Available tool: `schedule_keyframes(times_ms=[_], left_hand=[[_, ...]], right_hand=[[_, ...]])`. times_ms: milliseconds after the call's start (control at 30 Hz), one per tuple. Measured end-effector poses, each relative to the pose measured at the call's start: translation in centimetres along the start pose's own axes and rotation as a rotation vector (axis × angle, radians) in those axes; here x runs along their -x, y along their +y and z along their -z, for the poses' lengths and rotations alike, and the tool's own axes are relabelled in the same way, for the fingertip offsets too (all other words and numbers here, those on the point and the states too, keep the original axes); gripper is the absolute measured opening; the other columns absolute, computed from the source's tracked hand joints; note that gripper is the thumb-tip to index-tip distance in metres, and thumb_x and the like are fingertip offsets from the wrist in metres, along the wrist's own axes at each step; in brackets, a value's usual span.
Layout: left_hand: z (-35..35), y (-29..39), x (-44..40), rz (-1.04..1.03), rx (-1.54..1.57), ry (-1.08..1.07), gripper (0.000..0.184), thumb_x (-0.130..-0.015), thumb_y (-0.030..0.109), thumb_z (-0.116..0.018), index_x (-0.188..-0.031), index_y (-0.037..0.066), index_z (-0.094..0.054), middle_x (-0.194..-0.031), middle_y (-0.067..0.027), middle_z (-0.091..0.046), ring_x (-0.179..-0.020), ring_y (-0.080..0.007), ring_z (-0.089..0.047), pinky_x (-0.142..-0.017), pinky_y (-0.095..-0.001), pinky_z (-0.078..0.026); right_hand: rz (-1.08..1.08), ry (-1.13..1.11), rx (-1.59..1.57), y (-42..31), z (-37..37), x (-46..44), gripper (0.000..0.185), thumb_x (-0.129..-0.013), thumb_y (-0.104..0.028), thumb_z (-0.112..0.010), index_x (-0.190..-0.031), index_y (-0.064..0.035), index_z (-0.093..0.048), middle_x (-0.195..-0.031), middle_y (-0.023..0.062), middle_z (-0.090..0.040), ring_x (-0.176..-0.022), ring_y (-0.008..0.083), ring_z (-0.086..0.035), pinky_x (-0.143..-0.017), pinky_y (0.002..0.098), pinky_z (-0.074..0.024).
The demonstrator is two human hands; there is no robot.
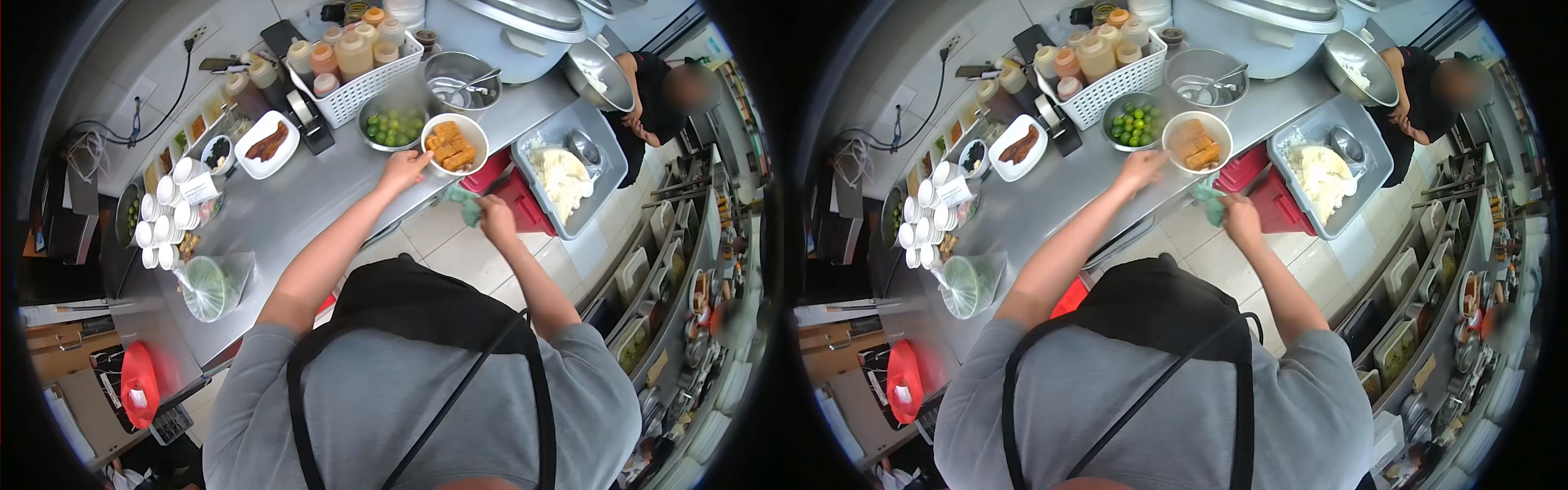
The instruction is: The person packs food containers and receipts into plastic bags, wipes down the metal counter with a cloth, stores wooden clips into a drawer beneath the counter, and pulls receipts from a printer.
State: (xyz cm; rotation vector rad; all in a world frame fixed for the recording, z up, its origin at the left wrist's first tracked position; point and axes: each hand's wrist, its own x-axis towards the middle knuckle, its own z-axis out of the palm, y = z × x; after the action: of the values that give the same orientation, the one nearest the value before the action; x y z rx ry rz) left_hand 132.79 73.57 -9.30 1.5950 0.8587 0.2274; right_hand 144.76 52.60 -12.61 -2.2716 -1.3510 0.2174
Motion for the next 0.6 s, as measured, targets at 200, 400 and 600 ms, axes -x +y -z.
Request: schedule_keyframes(times_ms=[200, 400, 600], left_hand=[[-1.6, 0.4, -1.4, -0.033, -0.096, 0.112, 0.023, -0.077, 0.019, -0.055, -0.083, -0.003, -0.062, -0.068, -0.0115, -0.063, -0.049, -0.0146, -0.057, -0.05, -0.0286, -0.047], [5.8, -4.3, 5.8, 0.119, -0.098, 0.139, 0.02, -0.076, 0.012, -0.05, -0.083, -0.002, -0.062, -0.065, -0.0079, -0.061, -0.053, -0.0119, -0.057, -0.05, -0.026, -0.047], [15.5, -10.7, 16.9, 0.281, 0.048, 0.586, 0.021, -0.074, 0.011, -0.053, -0.084, -0.004, -0.062, -0.066, -0.0112, -0.062, -0.055, -0.014, -0.059, -0.052, -0.027, -0.048]], right_hand=[[-0.1, 0.085, -0.062, 2.7, 8.6, -2.5, 0.028, -0.066, 0.003, -0.047, -0.091, -0.0018, -0.06, -0.086, 0.0187, -0.058, -0.081, 0.0341, -0.056, -0.073, 0.039, -0.0439], [0.087, -0.437, -0.174, -2.7, 10.1, -7.8, 0.031, -0.067, -0.003, -0.048, -0.095, -0.0018, -0.06, -0.09, 0.0217, -0.058, -0.086, 0.0367, -0.054, -0.078, 0.0399, -0.043], [0.606, -0.666, -0.089, -15.8, 3.8, -13.4, 0.032, -0.073, -0.014, -0.054, -0.104, -0.0031, -0.055, -0.105, 0.0173, -0.054, -0.097, 0.0325, -0.051, -0.082, 0.0392, -0.0412]])
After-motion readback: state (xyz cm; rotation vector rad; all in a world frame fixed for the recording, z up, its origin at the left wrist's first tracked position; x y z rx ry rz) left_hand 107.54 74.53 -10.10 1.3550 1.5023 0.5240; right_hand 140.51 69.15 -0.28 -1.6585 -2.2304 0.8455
